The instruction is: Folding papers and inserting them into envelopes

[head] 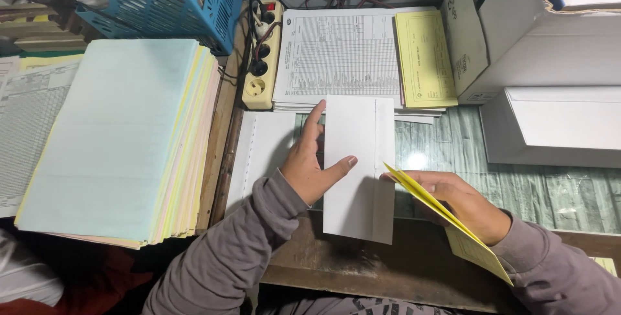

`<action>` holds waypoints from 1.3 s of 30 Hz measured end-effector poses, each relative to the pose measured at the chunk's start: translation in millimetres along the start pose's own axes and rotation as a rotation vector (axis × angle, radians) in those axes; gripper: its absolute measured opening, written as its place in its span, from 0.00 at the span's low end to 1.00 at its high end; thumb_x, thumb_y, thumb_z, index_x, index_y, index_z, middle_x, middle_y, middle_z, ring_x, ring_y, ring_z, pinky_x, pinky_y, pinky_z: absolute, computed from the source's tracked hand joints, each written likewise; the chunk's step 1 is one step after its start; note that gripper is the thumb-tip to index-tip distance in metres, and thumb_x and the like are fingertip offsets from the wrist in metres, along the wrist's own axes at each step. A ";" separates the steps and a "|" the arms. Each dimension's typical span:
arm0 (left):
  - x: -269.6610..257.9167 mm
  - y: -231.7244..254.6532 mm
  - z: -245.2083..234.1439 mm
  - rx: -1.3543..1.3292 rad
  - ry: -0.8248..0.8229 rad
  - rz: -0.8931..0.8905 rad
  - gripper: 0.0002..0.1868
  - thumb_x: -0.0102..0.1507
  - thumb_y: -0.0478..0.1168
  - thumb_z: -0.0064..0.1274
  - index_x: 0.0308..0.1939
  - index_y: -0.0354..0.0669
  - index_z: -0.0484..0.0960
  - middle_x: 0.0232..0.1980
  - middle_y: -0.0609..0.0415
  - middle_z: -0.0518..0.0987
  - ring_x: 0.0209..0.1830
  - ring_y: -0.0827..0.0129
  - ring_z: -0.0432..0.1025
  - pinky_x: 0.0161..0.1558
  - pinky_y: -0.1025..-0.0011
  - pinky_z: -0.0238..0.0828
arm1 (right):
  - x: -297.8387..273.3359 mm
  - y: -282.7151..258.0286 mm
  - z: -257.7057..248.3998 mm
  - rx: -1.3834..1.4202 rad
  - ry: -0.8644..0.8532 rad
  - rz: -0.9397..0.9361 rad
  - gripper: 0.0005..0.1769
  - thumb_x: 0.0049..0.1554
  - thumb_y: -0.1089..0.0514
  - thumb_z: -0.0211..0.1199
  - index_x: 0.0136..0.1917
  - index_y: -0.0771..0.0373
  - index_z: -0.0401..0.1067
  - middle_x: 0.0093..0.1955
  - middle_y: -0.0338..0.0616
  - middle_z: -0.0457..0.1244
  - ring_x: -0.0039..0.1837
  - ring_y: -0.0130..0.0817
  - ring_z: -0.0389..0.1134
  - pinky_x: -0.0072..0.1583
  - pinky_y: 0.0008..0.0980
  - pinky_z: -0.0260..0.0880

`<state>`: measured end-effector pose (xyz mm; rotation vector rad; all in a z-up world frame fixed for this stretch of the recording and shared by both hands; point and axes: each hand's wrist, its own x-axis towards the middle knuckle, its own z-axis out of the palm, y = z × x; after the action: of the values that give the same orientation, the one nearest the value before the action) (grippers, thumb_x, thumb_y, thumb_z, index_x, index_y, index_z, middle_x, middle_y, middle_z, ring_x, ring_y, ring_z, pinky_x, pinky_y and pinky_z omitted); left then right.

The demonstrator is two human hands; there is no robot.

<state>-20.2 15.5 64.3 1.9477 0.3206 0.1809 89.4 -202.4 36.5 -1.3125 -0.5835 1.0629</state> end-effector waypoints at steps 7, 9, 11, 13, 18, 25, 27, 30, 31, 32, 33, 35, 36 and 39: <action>-4.1 17.2 -8.0 0.580 0.048 0.372 0.53 0.43 0.56 0.62 0.66 0.45 0.53 0.65 0.41 0.49 0.64 0.42 0.49 0.59 0.44 0.47 | 0.4 16.2 -20.9 -0.018 -0.101 -0.032 0.27 0.46 0.50 0.49 0.50 0.70 0.75 0.43 0.51 0.68 0.46 0.34 0.64 0.50 0.35 0.60; -12.3 26.1 -4.0 0.684 -0.122 0.528 0.57 0.38 0.68 0.59 0.66 0.51 0.56 0.67 0.41 0.48 0.66 0.38 0.41 0.60 0.37 0.36 | 3.5 23.6 -29.4 -0.022 -0.268 -0.006 0.28 0.47 0.46 0.48 0.49 0.68 0.76 0.42 0.55 0.68 0.44 0.40 0.65 0.48 0.35 0.59; -19.8 29.8 3.4 0.702 -0.300 0.570 0.57 0.37 0.70 0.55 0.65 0.51 0.55 0.66 0.45 0.53 0.67 0.43 0.44 0.59 0.34 0.33 | -1.0 17.0 -29.3 -0.117 -0.370 -0.002 0.29 0.49 0.44 0.47 0.52 0.67 0.73 0.50 0.53 0.66 0.53 0.41 0.65 0.56 0.37 0.57; -28.2 30.2 11.1 0.717 -0.474 0.606 0.58 0.35 0.73 0.52 0.63 0.50 0.55 0.65 0.48 0.58 0.68 0.47 0.46 0.58 0.31 0.29 | -2.2 16.4 -29.9 -0.214 -0.476 0.004 0.30 0.52 0.41 0.46 0.55 0.66 0.70 0.58 0.51 0.65 0.62 0.42 0.64 0.64 0.38 0.56; -41.0 34.7 24.5 0.771 -0.620 0.607 0.58 0.28 0.78 0.34 0.41 0.29 0.76 0.52 0.44 0.65 0.56 0.51 0.55 0.64 0.42 0.30 | -1.3 0.3 -20.6 -0.096 -0.648 -0.029 0.25 0.53 0.49 0.44 0.50 0.70 0.70 0.54 0.48 0.62 0.55 0.36 0.61 0.57 0.36 0.54; -52.5 13.8 12.6 0.861 -0.581 0.510 0.62 0.33 0.68 0.54 0.64 0.45 0.50 0.48 0.42 0.61 0.48 0.52 0.56 0.60 0.47 0.40 | -5.5 -2.2 -14.6 0.106 -0.544 0.144 0.26 0.47 0.43 0.55 0.50 0.65 0.70 0.65 0.49 0.57 0.63 0.41 0.59 0.62 0.39 0.54; -53.1 19.2 -2.6 0.884 -0.541 0.312 0.69 0.35 0.70 0.58 0.68 0.54 0.33 0.50 0.44 0.61 0.46 0.56 0.58 0.53 0.55 0.53 | -6.4 3.3 -17.5 0.194 -0.312 0.297 0.24 0.52 0.63 0.48 0.62 0.69 0.63 0.40 0.50 0.60 0.20 0.24 0.52 0.20 0.18 0.49; -52.1 45.4 -35.3 0.841 -0.510 -0.189 0.70 0.37 0.58 0.68 0.68 0.60 0.30 0.56 0.47 0.56 0.52 0.57 0.56 0.52 0.49 0.61 | -6.7 15.8 -28.4 0.426 -0.372 0.060 0.30 0.55 0.54 0.51 0.69 0.62 0.51 0.58 0.43 0.60 0.23 0.19 0.52 0.24 0.14 0.48; -55.4 34.4 -42.6 0.840 -0.506 -0.192 0.70 0.37 0.58 0.68 0.68 0.60 0.30 0.56 0.47 0.56 0.52 0.57 0.56 0.52 0.49 0.61 | -6.9 15.7 -32.0 0.425 -0.376 0.062 0.30 0.55 0.54 0.51 0.69 0.62 0.51 0.58 0.43 0.60 0.23 0.19 0.52 0.24 0.14 0.48; -58.3 23.6 -51.1 0.780 -0.343 -0.279 0.68 0.38 0.58 0.67 0.68 0.58 0.32 0.56 0.47 0.57 0.53 0.56 0.56 0.54 0.48 0.58 | -6.1 16.2 -34.7 0.387 -0.330 0.045 0.32 0.55 0.52 0.49 0.69 0.63 0.49 0.59 0.49 0.60 0.23 0.19 0.52 0.24 0.15 0.48; -61.0 13.0 -59.7 0.715 -0.179 -0.362 0.67 0.39 0.59 0.66 0.69 0.56 0.33 0.56 0.47 0.57 0.55 0.55 0.56 0.56 0.48 0.55 | -5.2 16.6 -37.5 0.349 -0.284 0.028 0.33 0.54 0.50 0.47 0.70 0.65 0.47 0.59 0.55 0.59 0.22 0.19 0.52 0.23 0.16 0.48; -59.2 4.2 -58.8 0.809 -0.016 -0.482 0.66 0.39 0.66 0.59 0.69 0.57 0.33 0.56 0.45 0.58 0.54 0.51 0.55 0.56 0.50 0.52 | -1.7 14.5 -34.5 0.414 -0.272 0.030 0.33 0.54 0.50 0.48 0.69 0.66 0.47 0.59 0.59 0.58 0.22 0.21 0.53 0.22 0.17 0.50; -58.9 -1.4 -56.4 0.886 0.155 -0.598 0.65 0.40 0.74 0.52 0.70 0.57 0.33 0.56 0.43 0.58 0.54 0.47 0.53 0.56 0.52 0.50 | -1.0 12.9 -34.2 0.470 -0.258 0.038 0.33 0.54 0.50 0.49 0.68 0.67 0.48 0.59 0.63 0.57 0.21 0.23 0.53 0.20 0.19 0.52; -54.7 -22.5 -40.7 1.020 0.346 -0.634 0.66 0.37 0.77 0.53 0.69 0.61 0.36 0.67 0.46 0.49 0.59 0.49 0.50 0.53 0.53 0.49 | -4.8 10.1 -29.3 0.430 -0.222 0.047 0.32 0.54 0.48 0.47 0.68 0.64 0.51 0.58 0.56 0.59 0.21 0.21 0.51 0.22 0.17 0.45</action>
<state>-86.5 42.7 60.5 2.6631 1.4556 -0.0975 109.2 -221.6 21.6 -0.8433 -0.4553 1.2998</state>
